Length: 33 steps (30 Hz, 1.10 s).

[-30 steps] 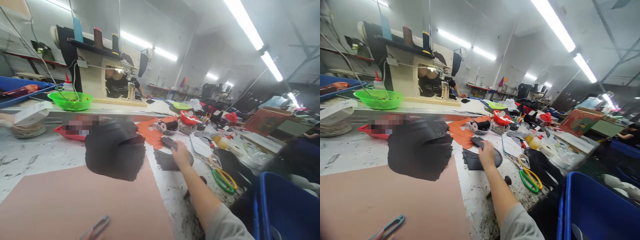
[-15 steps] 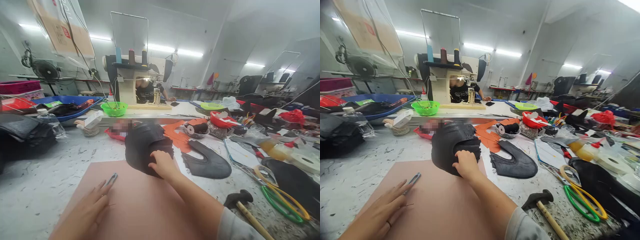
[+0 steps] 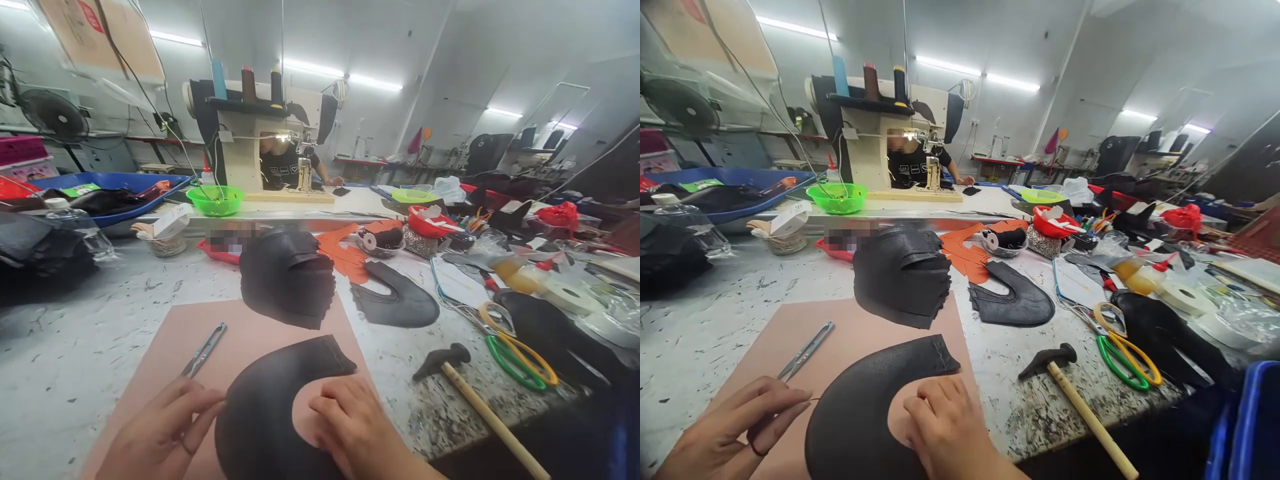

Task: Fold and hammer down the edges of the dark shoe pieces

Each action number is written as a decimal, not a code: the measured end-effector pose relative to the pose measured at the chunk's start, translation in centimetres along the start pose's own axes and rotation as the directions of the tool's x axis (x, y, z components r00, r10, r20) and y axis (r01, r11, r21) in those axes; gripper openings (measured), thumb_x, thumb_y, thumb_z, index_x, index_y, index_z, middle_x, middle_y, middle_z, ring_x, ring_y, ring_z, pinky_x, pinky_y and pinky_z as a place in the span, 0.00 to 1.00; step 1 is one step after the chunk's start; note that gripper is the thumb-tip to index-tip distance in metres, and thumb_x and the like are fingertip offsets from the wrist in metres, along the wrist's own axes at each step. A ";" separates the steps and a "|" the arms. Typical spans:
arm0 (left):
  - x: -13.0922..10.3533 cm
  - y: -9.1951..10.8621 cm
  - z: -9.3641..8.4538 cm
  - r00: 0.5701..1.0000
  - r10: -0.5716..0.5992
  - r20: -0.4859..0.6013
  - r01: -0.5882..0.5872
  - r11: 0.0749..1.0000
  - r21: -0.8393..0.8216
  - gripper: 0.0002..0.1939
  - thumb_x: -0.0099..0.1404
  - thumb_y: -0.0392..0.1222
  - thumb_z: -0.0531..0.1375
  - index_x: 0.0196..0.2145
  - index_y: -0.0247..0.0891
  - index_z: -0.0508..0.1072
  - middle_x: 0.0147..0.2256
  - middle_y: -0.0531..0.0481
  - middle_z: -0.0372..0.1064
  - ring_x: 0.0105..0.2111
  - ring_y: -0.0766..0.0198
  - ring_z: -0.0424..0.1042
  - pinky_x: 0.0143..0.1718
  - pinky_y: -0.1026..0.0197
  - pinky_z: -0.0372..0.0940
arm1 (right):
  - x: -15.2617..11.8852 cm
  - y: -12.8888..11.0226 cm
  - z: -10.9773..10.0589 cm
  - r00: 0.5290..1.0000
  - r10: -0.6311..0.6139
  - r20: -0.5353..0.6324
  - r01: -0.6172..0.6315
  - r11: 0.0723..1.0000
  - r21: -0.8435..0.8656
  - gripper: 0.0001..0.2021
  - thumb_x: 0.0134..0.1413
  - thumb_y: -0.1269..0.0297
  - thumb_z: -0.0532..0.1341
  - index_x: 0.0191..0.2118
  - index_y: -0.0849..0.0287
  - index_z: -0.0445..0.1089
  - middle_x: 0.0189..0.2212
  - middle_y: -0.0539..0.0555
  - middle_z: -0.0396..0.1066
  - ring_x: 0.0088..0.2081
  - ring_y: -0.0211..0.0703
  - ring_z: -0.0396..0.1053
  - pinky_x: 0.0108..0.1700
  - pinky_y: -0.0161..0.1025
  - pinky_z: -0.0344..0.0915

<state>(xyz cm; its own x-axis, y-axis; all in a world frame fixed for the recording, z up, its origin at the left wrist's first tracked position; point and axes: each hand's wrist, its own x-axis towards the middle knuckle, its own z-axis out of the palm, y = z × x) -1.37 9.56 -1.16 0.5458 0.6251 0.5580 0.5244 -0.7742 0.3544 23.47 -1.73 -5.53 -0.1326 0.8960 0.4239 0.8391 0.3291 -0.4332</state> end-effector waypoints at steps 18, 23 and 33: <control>-0.5 5.9 8.4 0.855 0.134 0.501 -0.038 0.980 -0.196 0.09 0.61 0.35 0.52 0.27 0.42 0.70 0.45 0.51 0.68 0.48 0.60 0.66 0.44 0.63 0.66 | -6.0 3.1 -3.5 0.980 -0.177 -0.094 0.139 0.939 -0.313 0.18 0.64 0.56 0.48 0.46 0.58 0.71 0.42 0.53 0.73 0.43 0.45 0.65 0.47 0.42 0.55; 1.4 8.2 8.3 0.889 0.077 0.452 -0.009 0.989 -0.150 0.12 0.66 0.39 0.50 0.27 0.41 0.70 0.28 0.52 0.66 0.29 0.66 0.68 0.30 0.66 0.65 | -6.3 2.6 -2.9 0.978 -0.173 -0.117 0.147 0.968 -0.204 0.17 0.63 0.58 0.49 0.44 0.61 0.71 0.42 0.55 0.73 0.42 0.45 0.65 0.46 0.42 0.57; 3.9 10.6 13.5 0.872 0.174 0.457 -0.116 0.981 -0.153 0.17 0.66 0.36 0.47 0.25 0.37 0.71 0.23 0.51 0.62 0.22 0.67 0.64 0.23 0.67 0.59 | -6.5 2.9 -2.8 0.988 -0.084 -0.129 0.071 0.992 -0.106 0.17 0.63 0.60 0.49 0.47 0.63 0.69 0.39 0.55 0.72 0.42 0.44 0.63 0.46 0.43 0.56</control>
<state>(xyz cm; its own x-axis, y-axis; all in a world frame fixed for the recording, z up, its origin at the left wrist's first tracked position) 15.17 5.13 -5.34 0.8663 0.4556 0.2050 0.3516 -0.8475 0.3976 28.23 -7.47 -7.29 -0.1338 0.8190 0.5580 0.8787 0.3584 -0.3154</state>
